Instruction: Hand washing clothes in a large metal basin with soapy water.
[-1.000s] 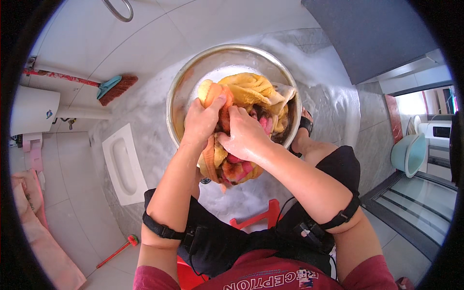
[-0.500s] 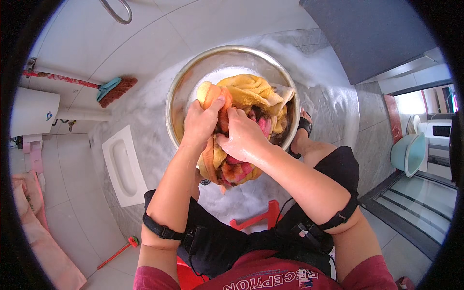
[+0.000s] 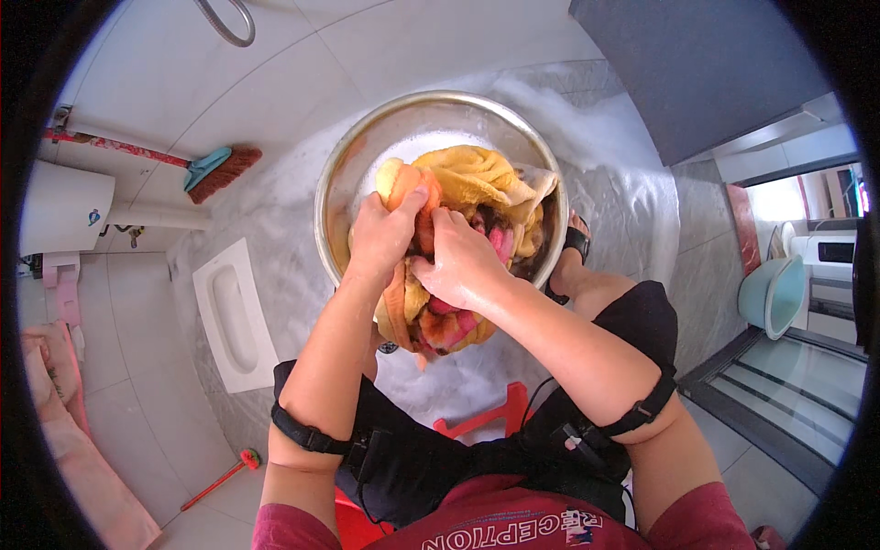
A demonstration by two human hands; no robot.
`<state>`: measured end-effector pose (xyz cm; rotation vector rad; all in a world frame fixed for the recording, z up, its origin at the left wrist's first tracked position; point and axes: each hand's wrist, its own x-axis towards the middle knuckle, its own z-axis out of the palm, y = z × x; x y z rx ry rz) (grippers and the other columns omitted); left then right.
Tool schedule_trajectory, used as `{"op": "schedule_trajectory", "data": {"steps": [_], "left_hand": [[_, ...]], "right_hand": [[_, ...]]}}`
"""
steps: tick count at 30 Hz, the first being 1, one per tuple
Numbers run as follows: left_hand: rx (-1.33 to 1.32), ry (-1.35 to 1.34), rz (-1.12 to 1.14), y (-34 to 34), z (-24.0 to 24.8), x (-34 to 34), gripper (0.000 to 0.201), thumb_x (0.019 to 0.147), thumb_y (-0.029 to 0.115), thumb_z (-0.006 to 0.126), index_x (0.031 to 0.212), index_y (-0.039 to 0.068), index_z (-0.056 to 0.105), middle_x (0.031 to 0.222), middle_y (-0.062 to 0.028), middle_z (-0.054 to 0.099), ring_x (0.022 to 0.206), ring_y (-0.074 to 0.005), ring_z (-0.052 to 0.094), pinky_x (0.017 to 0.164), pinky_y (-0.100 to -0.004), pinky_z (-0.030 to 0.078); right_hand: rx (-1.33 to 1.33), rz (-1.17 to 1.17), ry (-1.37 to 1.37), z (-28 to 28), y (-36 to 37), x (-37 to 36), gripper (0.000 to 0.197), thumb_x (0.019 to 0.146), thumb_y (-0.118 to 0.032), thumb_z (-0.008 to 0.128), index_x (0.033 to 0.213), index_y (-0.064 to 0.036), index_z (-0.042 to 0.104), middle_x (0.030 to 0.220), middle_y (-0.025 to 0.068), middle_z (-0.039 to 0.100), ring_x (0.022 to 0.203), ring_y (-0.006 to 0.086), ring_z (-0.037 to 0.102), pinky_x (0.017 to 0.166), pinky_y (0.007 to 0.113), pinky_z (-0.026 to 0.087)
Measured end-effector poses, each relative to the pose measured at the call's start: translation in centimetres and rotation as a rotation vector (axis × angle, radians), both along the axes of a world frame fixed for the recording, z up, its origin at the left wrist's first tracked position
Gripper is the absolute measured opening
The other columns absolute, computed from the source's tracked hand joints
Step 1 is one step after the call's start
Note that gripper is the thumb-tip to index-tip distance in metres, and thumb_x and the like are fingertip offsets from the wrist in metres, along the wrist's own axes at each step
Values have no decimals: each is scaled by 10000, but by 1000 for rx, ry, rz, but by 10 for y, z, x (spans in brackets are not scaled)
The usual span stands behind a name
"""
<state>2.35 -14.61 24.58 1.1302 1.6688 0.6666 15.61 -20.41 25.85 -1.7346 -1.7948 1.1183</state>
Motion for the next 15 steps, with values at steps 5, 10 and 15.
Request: {"op": "schedule_trajectory", "data": {"steps": [5,10,15], "left_hand": [[14,-11,15,0,-1,1,680,831,470,721,1168,-107,595,1120,-250,661,1036,-301,659,902,-392,503],[-23,51,-11,-2,9,4,679,811,477,746,1132,-102,598,1071,-234,673,996,-292,670,866,-388,519],[-7,79,-165,-2,20,1,648,769,416,809,1104,-96,595,1003,-198,692,913,-259,689,807,-374,534]], "right_hand": [[-7,2,2,0,1,1,542,806,-220,721,1165,93,463,1154,308,557,1086,468,581,938,488,487],[-12,-6,-2,-5,0,0,547,802,-215,720,1179,86,463,1153,306,561,1090,466,579,949,490,480],[42,-6,54,-13,3,3,568,787,-226,726,1214,71,500,1161,291,598,1107,444,581,968,478,474]]}}
